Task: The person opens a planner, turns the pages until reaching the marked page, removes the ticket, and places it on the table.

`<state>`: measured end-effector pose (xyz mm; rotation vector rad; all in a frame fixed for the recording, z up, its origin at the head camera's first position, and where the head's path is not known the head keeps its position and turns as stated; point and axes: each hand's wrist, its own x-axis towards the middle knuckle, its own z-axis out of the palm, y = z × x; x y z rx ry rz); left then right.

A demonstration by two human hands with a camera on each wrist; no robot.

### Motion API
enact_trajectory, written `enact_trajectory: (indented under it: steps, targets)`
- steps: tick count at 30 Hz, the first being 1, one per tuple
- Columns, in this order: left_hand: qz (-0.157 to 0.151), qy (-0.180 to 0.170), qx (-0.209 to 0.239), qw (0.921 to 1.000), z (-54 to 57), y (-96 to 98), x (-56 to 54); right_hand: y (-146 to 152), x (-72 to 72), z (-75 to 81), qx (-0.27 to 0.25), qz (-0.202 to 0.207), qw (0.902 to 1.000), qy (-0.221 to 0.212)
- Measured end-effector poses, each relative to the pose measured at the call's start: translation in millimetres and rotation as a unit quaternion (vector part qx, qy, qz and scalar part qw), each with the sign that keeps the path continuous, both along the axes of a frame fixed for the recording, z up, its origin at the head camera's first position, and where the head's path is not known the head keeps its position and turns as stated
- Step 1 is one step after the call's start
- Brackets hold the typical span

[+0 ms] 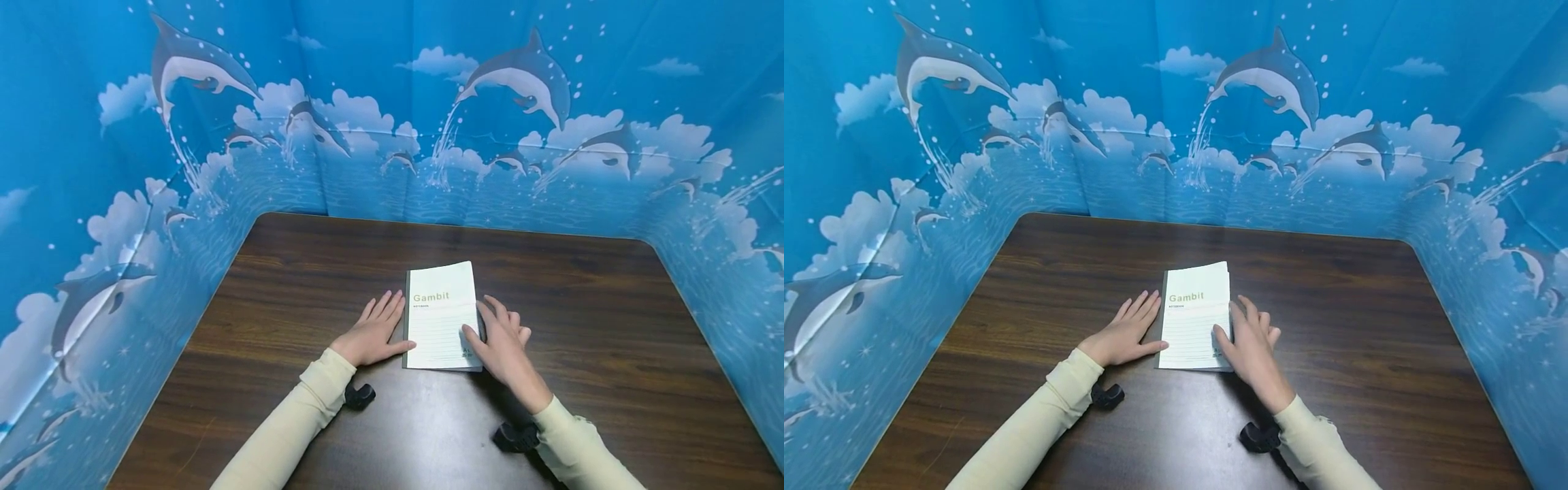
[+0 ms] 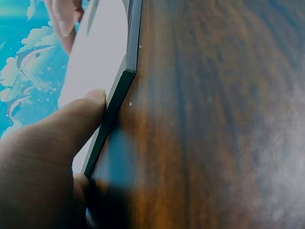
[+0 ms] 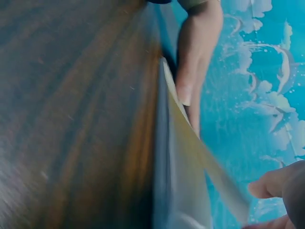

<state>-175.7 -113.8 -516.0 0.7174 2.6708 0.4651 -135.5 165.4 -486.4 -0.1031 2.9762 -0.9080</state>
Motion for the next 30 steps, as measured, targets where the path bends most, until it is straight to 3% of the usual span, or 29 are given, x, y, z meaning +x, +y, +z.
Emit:
enact_trajectory:
  steps: [3,7,11,14,25,30]
  targets:
    - [0.000,0.003,0.002,1.0000,-0.3,-0.4,0.2,2,-0.8,5.3,-0.024,0.005,0.9992,0.032]
    - [0.001,0.003,0.020,0.9998,-6.0,-1.8,-0.4,4,-0.4,9.7,-0.082,0.031,0.9956,0.031]
    - [0.001,0.002,0.027,0.9996,-8.6,-3.4,-1.0,2,2.5,11.8,-0.149,0.075,0.9857,0.025]
    - [-0.003,0.011,0.022,0.9997,-4.5,-4.2,-0.8,-2,4.9,12.6,-0.178,0.115,0.9767,0.035]
    - [-0.025,0.050,-0.002,0.9985,4.7,-4.8,-0.3,-23,12.7,13.0,-0.208,0.216,0.9511,0.072]
    - [-0.018,0.052,0.005,0.9985,2.2,-4.9,0.7,-31,18.8,11.8,-0.192,0.248,0.9471,0.069]
